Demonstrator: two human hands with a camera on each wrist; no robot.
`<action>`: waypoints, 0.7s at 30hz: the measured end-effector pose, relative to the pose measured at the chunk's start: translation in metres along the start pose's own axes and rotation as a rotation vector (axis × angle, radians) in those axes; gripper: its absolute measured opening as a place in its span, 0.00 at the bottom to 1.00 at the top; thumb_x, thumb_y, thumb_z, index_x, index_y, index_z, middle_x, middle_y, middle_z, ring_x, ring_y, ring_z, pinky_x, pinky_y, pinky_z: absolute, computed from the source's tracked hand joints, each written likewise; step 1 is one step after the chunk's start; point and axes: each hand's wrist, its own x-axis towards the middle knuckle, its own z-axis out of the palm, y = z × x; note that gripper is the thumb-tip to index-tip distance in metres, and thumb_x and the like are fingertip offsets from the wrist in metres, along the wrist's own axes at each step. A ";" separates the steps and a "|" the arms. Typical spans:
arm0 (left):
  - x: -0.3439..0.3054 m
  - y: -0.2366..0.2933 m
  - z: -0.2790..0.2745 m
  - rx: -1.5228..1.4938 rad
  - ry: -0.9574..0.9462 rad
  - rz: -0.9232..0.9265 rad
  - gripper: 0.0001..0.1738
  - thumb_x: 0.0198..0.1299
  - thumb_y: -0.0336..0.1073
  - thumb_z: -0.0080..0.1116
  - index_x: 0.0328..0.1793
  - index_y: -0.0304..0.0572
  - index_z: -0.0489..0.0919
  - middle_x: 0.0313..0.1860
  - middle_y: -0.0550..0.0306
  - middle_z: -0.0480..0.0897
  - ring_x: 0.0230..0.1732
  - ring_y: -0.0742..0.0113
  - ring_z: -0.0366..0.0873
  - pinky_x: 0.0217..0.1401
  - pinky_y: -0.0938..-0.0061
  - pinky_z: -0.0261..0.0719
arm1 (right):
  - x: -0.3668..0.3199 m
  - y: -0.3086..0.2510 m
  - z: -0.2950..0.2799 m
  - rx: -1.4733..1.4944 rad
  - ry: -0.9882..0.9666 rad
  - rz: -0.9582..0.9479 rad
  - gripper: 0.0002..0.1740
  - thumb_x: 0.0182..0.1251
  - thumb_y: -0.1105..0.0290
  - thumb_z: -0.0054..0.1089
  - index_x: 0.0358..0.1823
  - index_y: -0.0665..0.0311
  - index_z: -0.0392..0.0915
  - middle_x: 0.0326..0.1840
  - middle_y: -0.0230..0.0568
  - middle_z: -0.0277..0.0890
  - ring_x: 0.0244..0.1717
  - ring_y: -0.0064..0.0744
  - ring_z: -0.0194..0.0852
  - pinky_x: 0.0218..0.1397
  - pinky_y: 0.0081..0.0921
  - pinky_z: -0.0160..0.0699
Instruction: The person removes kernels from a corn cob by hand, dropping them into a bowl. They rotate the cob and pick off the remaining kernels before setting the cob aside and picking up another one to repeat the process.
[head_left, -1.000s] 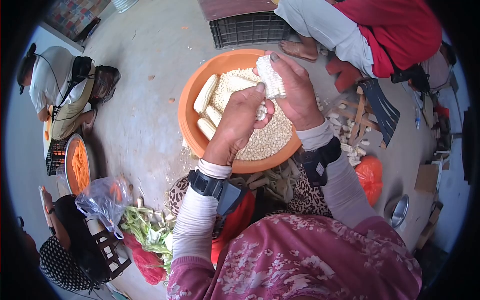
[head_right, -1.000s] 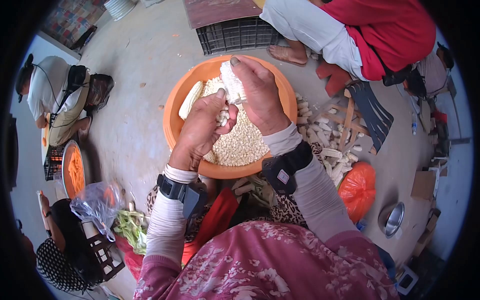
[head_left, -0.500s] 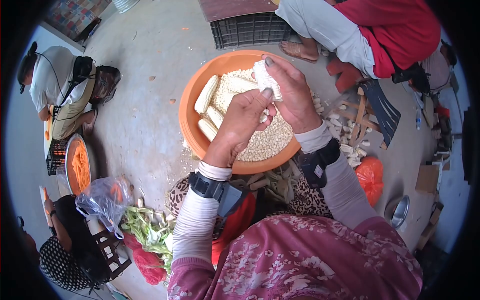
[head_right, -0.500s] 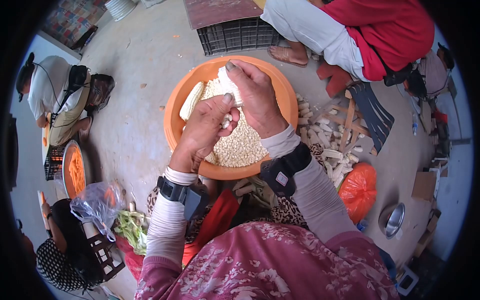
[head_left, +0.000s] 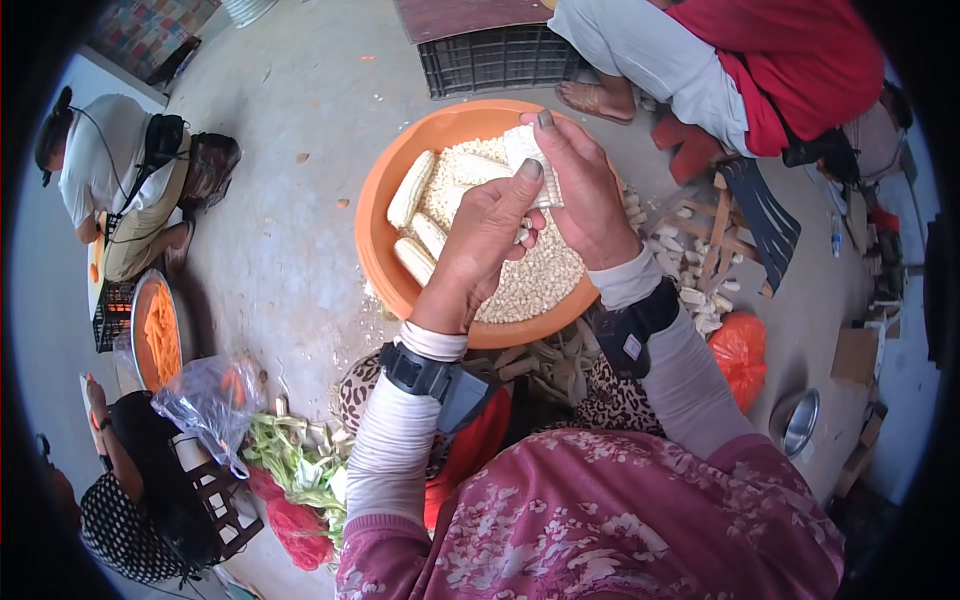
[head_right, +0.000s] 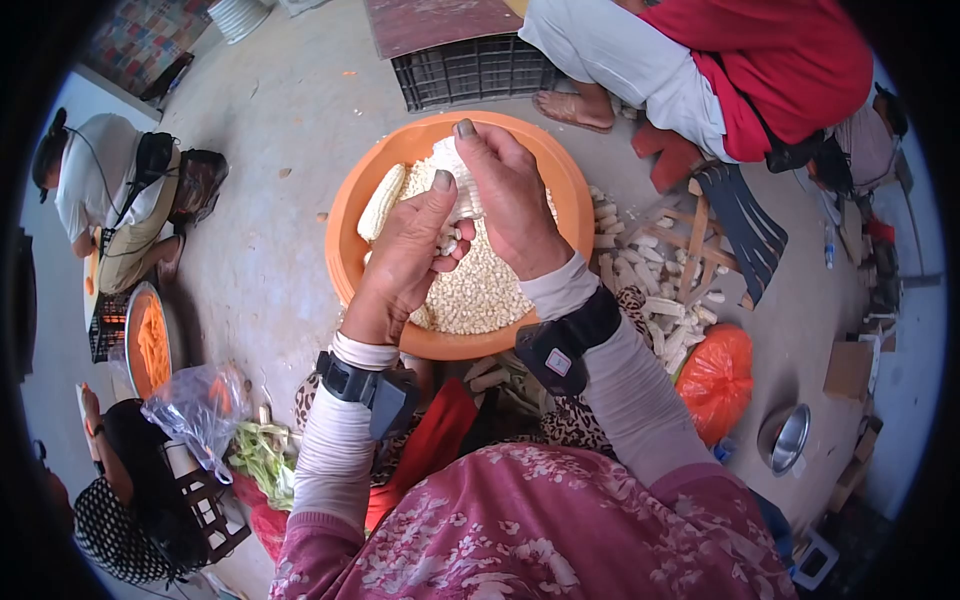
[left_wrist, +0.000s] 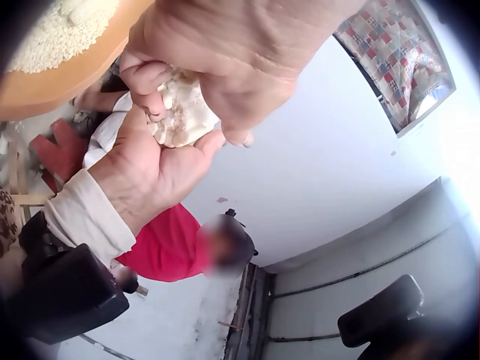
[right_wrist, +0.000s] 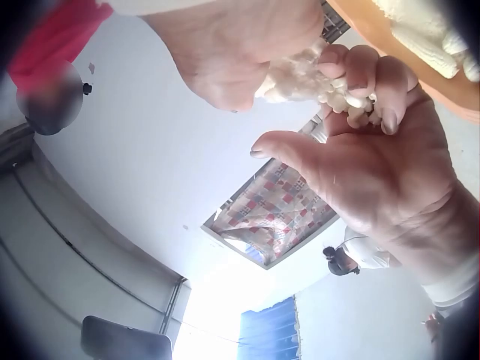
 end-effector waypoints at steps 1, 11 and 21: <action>0.002 -0.003 0.000 0.076 0.007 0.016 0.24 0.61 0.58 0.53 0.36 0.42 0.74 0.23 0.62 0.74 0.21 0.77 0.69 0.17 0.89 0.60 | 0.000 0.001 -0.001 -0.041 0.012 -0.009 0.17 0.70 0.60 0.50 0.49 0.67 0.71 0.38 0.33 0.73 0.38 0.17 0.70 0.40 0.17 0.71; 0.004 -0.010 0.009 0.079 0.064 0.096 0.23 0.63 0.57 0.51 0.34 0.43 0.74 0.22 0.63 0.72 0.20 0.79 0.65 0.20 0.88 0.60 | 0.007 0.013 -0.005 -0.082 0.070 -0.041 0.16 0.70 0.63 0.49 0.49 0.69 0.68 0.38 0.40 0.74 0.38 0.24 0.74 0.40 0.20 0.74; 0.007 -0.014 0.015 0.113 0.071 0.188 0.22 0.68 0.55 0.43 0.36 0.44 0.73 0.22 0.63 0.71 0.19 0.80 0.64 0.19 0.87 0.60 | 0.001 0.002 -0.002 -0.090 0.081 -0.103 0.20 0.70 0.62 0.51 0.54 0.70 0.69 0.44 0.35 0.72 0.43 0.18 0.68 0.47 0.17 0.69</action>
